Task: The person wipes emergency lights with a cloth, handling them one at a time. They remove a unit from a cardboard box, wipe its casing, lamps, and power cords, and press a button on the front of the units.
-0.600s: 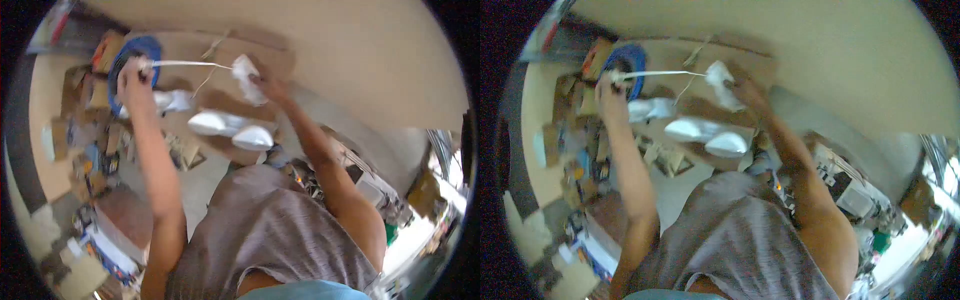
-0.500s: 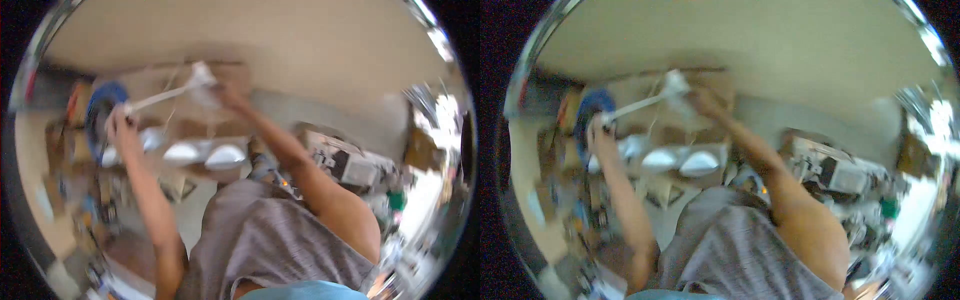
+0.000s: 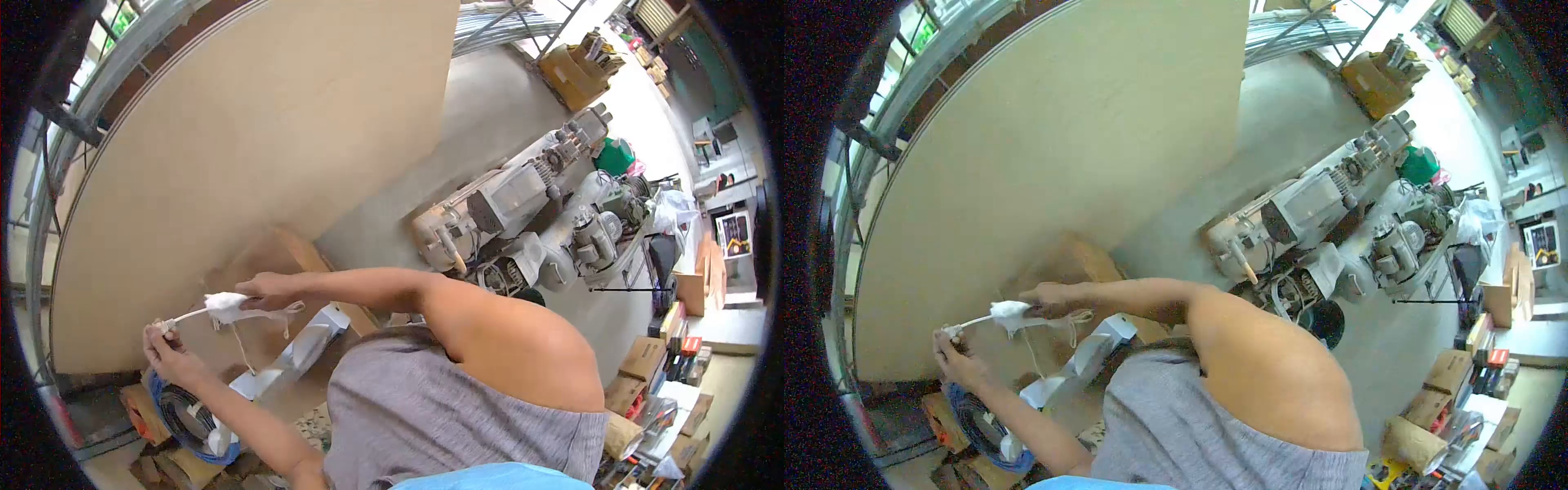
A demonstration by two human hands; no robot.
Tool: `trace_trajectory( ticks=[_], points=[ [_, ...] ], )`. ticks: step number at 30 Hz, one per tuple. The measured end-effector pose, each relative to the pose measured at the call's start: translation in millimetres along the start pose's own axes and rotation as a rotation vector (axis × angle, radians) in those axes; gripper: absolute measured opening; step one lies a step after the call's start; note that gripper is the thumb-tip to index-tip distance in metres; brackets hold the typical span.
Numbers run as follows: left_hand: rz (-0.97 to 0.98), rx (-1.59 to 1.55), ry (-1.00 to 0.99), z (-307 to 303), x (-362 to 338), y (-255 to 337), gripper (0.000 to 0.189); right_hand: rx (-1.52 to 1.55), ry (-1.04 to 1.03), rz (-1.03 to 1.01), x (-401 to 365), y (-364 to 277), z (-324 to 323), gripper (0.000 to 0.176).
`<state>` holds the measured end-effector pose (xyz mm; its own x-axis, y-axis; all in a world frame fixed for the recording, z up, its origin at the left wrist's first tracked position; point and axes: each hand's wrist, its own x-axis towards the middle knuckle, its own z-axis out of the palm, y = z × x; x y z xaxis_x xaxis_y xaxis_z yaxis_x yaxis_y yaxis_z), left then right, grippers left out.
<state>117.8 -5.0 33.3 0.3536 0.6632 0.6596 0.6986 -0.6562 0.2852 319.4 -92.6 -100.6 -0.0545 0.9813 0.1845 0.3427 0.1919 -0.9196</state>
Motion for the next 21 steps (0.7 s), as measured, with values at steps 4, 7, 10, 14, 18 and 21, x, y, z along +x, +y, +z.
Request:
trace_trajectory(
  ticks=[4, 7, 10, 14, 18, 21],
  points=[
    [-0.396, -0.717, -0.017, 42.7, -6.0, -16.6, 0.032, 0.040, 0.034, 0.034, -11.3, -15.6, -9.0, 0.031],
    [-0.891, -1.253, -0.022, 46.3, -9.4, 9.5, 0.032, 0.158, 0.037, -0.059, -9.3, -27.8, -18.9, 0.035],
    [-0.700, -0.979, 0.026, 41.2, -14.8, 8.6, 0.036, 0.335, 0.084, 0.059, 6.3, -39.6, -39.8, 0.054],
    [-0.631, -0.988, -0.154, 39.6, -10.5, 5.4, 0.043, 0.472, 0.027, 0.092, 18.8, -73.2, -55.8, 0.059],
    [-0.803, -1.049, -0.244, 51.9, -11.3, 12.1, 0.038, 0.223, 0.145, -0.093, 21.3, -90.3, -13.0, 0.054],
    [-0.732, -0.912, -0.375, 29.6, -4.9, 47.2, 0.038, 0.300, 0.358, -0.126, 12.1, -84.5, -6.4, 0.048]
  ],
)
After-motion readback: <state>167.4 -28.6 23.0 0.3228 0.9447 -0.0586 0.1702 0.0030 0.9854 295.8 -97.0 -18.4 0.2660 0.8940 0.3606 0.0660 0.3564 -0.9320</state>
